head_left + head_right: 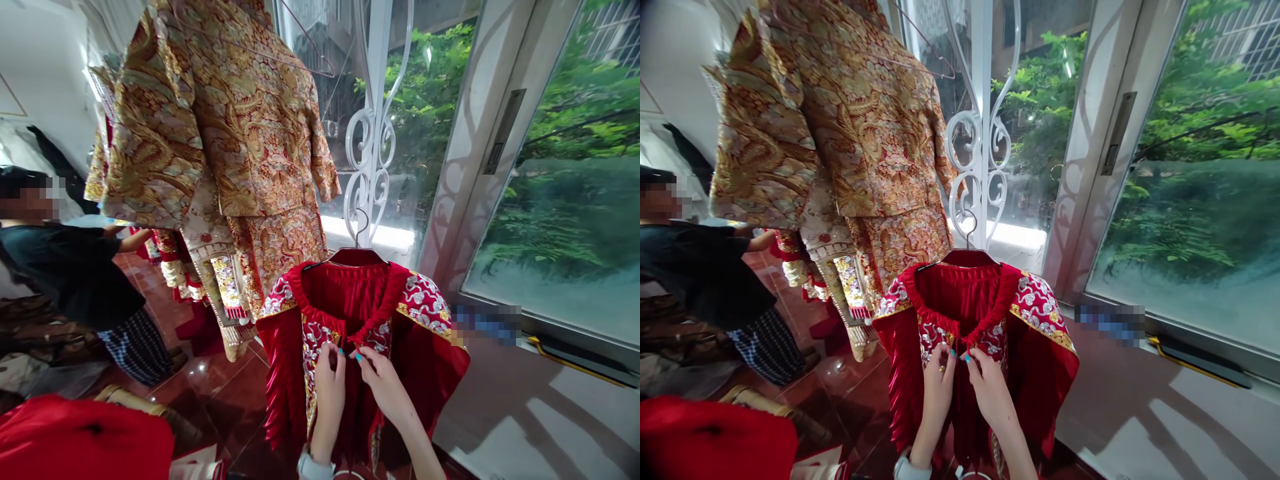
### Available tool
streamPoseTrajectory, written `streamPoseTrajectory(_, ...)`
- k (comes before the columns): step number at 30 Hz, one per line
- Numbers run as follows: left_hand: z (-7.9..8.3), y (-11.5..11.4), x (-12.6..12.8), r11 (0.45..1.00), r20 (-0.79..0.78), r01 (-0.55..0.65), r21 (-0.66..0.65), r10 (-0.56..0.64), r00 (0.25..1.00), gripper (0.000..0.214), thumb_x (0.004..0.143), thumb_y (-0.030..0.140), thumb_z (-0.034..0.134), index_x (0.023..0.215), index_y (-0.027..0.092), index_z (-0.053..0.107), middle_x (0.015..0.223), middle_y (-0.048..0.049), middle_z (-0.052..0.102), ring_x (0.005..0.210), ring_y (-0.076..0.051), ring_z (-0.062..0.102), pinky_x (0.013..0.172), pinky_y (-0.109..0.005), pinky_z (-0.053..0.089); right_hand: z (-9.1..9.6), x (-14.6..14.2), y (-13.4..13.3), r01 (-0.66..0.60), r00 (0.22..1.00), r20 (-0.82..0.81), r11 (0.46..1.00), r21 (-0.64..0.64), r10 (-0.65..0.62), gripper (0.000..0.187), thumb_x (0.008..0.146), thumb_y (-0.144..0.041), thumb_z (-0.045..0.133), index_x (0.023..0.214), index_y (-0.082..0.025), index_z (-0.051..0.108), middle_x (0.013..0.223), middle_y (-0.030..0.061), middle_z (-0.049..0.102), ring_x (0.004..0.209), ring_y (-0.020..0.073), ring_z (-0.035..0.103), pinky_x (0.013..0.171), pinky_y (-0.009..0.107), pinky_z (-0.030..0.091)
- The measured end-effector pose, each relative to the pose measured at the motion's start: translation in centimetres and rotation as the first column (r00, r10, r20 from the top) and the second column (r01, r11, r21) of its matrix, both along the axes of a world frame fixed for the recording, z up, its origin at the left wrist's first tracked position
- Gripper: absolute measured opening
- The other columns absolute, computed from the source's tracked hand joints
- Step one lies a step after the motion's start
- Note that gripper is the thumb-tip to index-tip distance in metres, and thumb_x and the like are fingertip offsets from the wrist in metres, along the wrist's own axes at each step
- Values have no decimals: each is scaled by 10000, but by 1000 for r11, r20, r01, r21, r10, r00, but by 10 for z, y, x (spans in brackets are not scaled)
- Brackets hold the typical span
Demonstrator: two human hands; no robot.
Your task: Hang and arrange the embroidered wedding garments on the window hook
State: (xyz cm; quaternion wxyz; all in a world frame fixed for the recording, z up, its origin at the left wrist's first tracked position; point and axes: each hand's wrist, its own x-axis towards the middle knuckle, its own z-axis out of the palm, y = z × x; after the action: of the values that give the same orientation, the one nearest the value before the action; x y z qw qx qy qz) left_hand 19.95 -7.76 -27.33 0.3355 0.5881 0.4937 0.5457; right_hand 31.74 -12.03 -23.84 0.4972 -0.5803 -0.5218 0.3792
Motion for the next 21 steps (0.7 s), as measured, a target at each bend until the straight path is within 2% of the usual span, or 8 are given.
streamPoseTrajectory(3,-2,-4,1,996,111,45,-71,-37,993,139,853,342,496,863,207,524,768,-12,562,715,-191,581,711,-333,489,-6,-6,2,-15,999,-49,1000,-10,15,421,871,-544,479,975,-185,673,615,-19,492,560,148,448,559,267,388)
streamPoseTrajectory(6,1,4,2,999,59,29,-16,-28,998,182,832,300,531,978,197,566,902,-58,611,812,-208,605,771,-354,498,-8,-8,2,-11,999,-41,1000,-10,11,429,867,-571,477,923,-190,667,591,-21,472,552,152,448,537,266,375)
streamPoseTrajectory(10,4,20,4,998,-107,0,57,6,994,88,830,247,499,815,210,578,886,-67,593,814,-218,579,780,-368,486,-10,-6,0,21,999,-42,1000,-10,-21,431,853,-589,491,856,-189,651,596,-12,475,568,156,464,537,271,377)
streamPoseTrajectory(13,2,22,5,998,-147,10,57,-2,989,101,828,257,493,776,215,568,873,-60,577,785,-213,563,764,-367,478,-14,-5,-1,10,995,-95,1000,-20,-11,441,830,-609,516,857,-188,641,581,-33,437,544,138,430,532,268,366)
streamPoseTrajectory(16,0,11,5,1000,-48,17,7,-16,999,111,820,288,481,762,215,542,816,-42,579,754,-206,562,758,-358,479,-16,-7,-1,-5,977,-215,999,-51,-6,479,783,-639,563,924,-186,625,557,-66,380,512,117,367,509,257,335)
streamPoseTrajectory(18,-2,-5,3,992,72,94,-86,-88,994,159,827,340,481,771,210,553,791,-40,609,757,-207,585,767,-351,490,-16,-8,0,-68,952,-305,988,-138,23,535,732,-659,607,988,-189,615,555,-78,372,505,108,350,496,245,311)
streamPoseTrajectory(21,-7,-32,-4,958,202,187,-217,-144,969,249,807,409,547,904,192,625,989,-97,689,977,-252,628,884,-359,488,-12,-9,1,-177,920,-385,952,-251,69,548,689,-661,652,977,-196,636,591,-63,429,532,98,377,506,230,300)
